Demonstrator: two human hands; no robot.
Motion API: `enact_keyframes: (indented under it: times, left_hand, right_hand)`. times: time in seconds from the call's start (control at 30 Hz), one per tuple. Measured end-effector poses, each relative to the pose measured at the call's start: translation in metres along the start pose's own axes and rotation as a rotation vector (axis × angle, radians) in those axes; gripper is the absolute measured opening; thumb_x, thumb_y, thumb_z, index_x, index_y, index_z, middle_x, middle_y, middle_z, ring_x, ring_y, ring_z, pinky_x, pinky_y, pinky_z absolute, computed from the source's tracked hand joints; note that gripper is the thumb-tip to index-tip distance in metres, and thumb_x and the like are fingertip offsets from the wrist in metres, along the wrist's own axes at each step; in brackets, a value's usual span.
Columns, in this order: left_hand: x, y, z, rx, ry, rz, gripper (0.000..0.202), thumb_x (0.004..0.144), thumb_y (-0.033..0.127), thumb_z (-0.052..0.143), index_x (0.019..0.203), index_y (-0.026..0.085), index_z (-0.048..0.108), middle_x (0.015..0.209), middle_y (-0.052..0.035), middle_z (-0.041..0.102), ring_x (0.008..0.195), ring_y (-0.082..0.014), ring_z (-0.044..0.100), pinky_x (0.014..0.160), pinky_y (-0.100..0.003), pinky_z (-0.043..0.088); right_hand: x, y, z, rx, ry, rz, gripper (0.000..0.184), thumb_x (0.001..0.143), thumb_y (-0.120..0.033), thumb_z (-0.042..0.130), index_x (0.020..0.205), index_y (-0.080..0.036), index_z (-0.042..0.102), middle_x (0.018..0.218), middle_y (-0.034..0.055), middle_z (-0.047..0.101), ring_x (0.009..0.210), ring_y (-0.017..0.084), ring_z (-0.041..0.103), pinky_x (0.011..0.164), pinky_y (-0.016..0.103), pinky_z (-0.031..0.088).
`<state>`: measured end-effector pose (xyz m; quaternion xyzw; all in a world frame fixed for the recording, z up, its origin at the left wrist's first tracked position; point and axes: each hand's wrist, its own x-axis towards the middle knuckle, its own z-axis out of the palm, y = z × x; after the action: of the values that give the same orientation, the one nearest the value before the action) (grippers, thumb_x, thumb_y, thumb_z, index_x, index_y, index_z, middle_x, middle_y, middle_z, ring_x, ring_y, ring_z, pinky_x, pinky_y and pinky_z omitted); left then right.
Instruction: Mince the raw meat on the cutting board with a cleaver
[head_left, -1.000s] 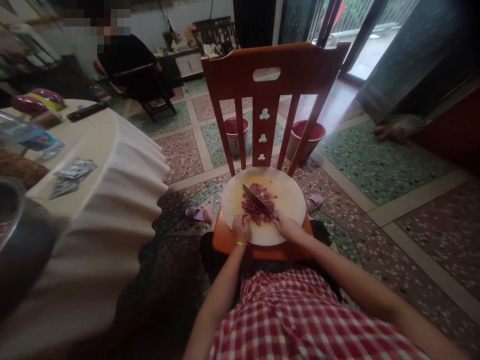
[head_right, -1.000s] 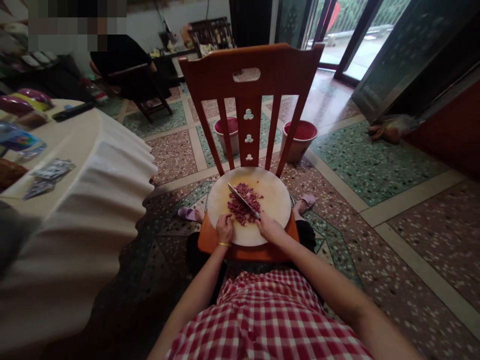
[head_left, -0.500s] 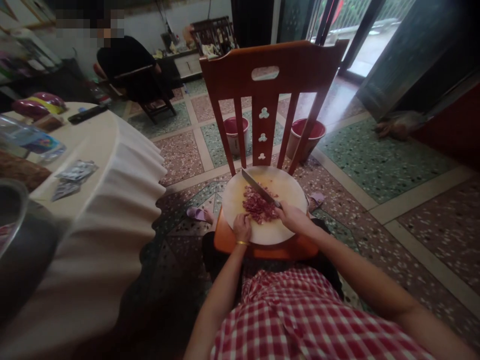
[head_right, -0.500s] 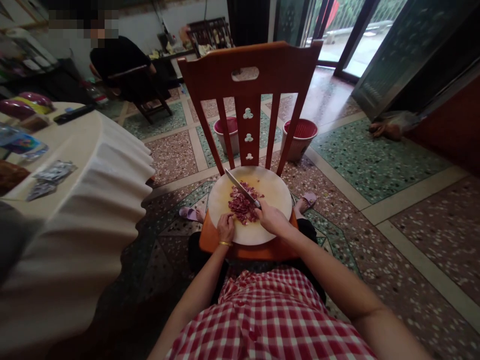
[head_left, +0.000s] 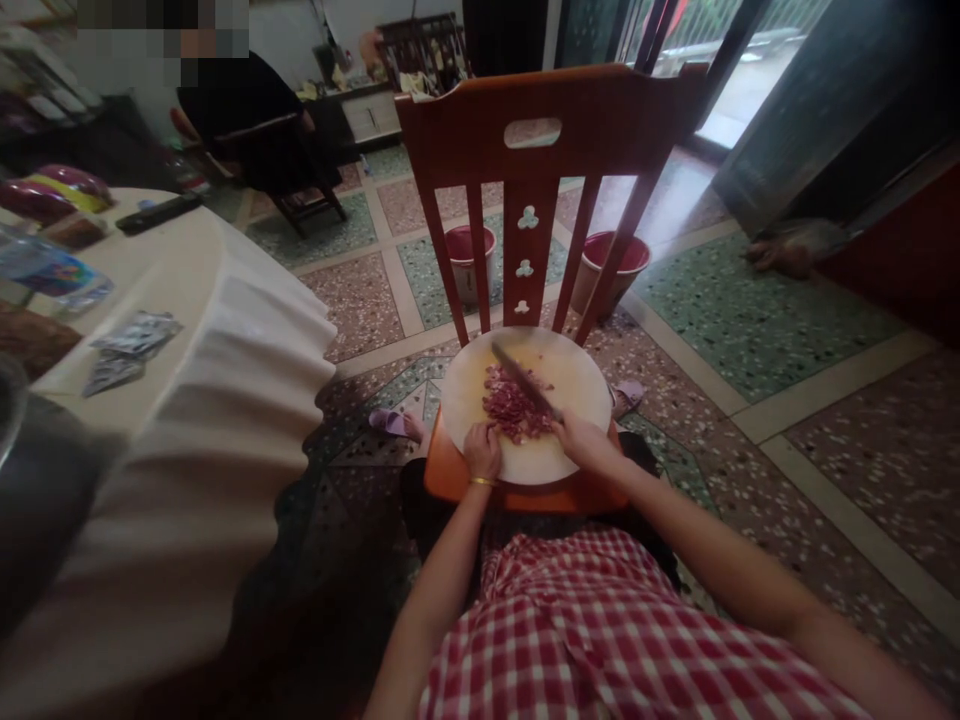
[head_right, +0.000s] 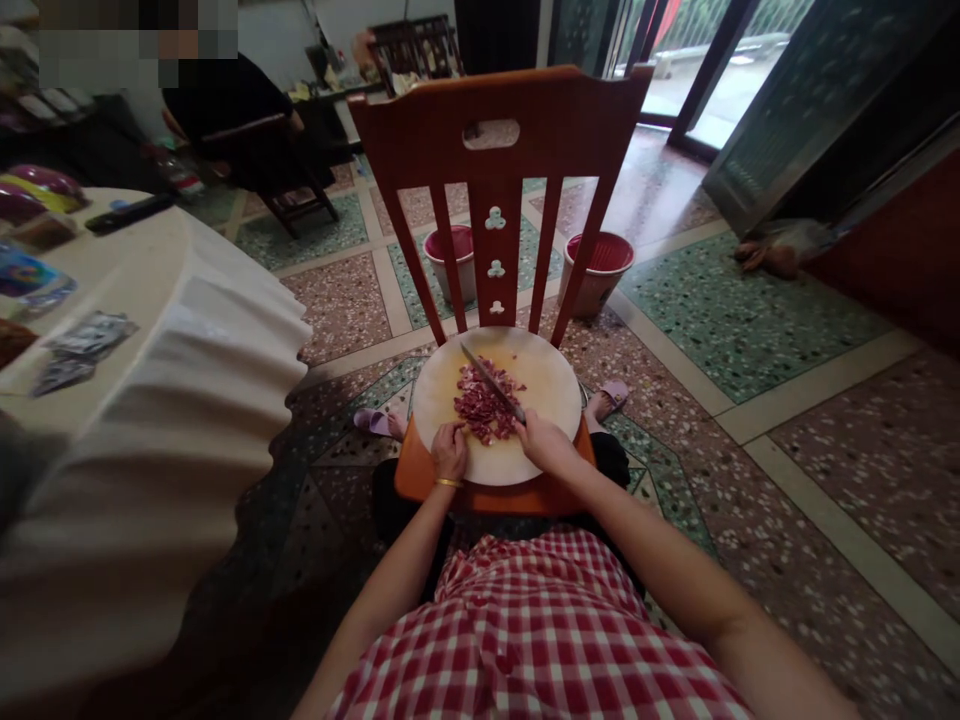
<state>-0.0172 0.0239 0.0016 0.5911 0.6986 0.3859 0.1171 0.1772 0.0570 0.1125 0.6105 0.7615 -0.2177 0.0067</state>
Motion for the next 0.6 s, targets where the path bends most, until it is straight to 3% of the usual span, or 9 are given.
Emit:
enact_keyframes:
  times: [0.1,0.27,0.43,0.6]
  left_hand:
    - [0.0,0.0,0.0,-0.012,-0.006,-0.011,0.021,0.079,0.013,0.037,0.086,0.017,0.057,0.08,-0.0051,0.058,0.08,-0.0155,0.052,0.075,-0.028,0.04]
    - [0.0,0.0,0.0,-0.009,0.001,-0.003,0.021,0.079,0.013,0.038,0.086,0.017,0.057,0.081,-0.0049,0.059,0.081,-0.0154,0.053,0.076,-0.028,0.04]
    - [0.0,-0.003,0.002,-0.024,-0.003,0.007,0.021,0.079,0.013,0.037,0.086,0.016,0.057,0.081,-0.0053,0.059,0.082,-0.0153,0.053,0.076,-0.028,0.04]
    - [0.0,-0.005,0.004,0.0,-0.007,0.018,0.021,0.079,0.014,0.037,0.087,0.017,0.057,0.082,-0.0053,0.059,0.082,-0.0155,0.053,0.077,-0.029,0.04]
  right_hand:
    - [0.003,0.004,0.002,-0.011,-0.116,0.014,0.027,0.089,-0.035,0.032,0.099,-0.015,0.046,0.085,0.0134,0.063,0.079,0.022,0.059,0.06,0.026,0.033]
    - [0.007,0.001,-0.006,0.01,0.058,-0.045,0.035,0.09,-0.039,0.024,0.107,-0.015,0.043,0.087,0.0124,0.063,0.081,0.023,0.059,0.062,0.027,0.034]
    - [0.021,-0.002,-0.017,-0.019,-0.137,0.01,0.032,0.087,-0.037,0.033,0.102,-0.013,0.048,0.091,0.016,0.063,0.083,0.025,0.059,0.063,0.028,0.036]
    - [0.035,-0.003,-0.029,0.02,0.052,-0.002,0.043,0.089,-0.044,0.023,0.108,-0.013,0.045,0.092,0.0148,0.062,0.085,0.024,0.058,0.065,0.028,0.037]
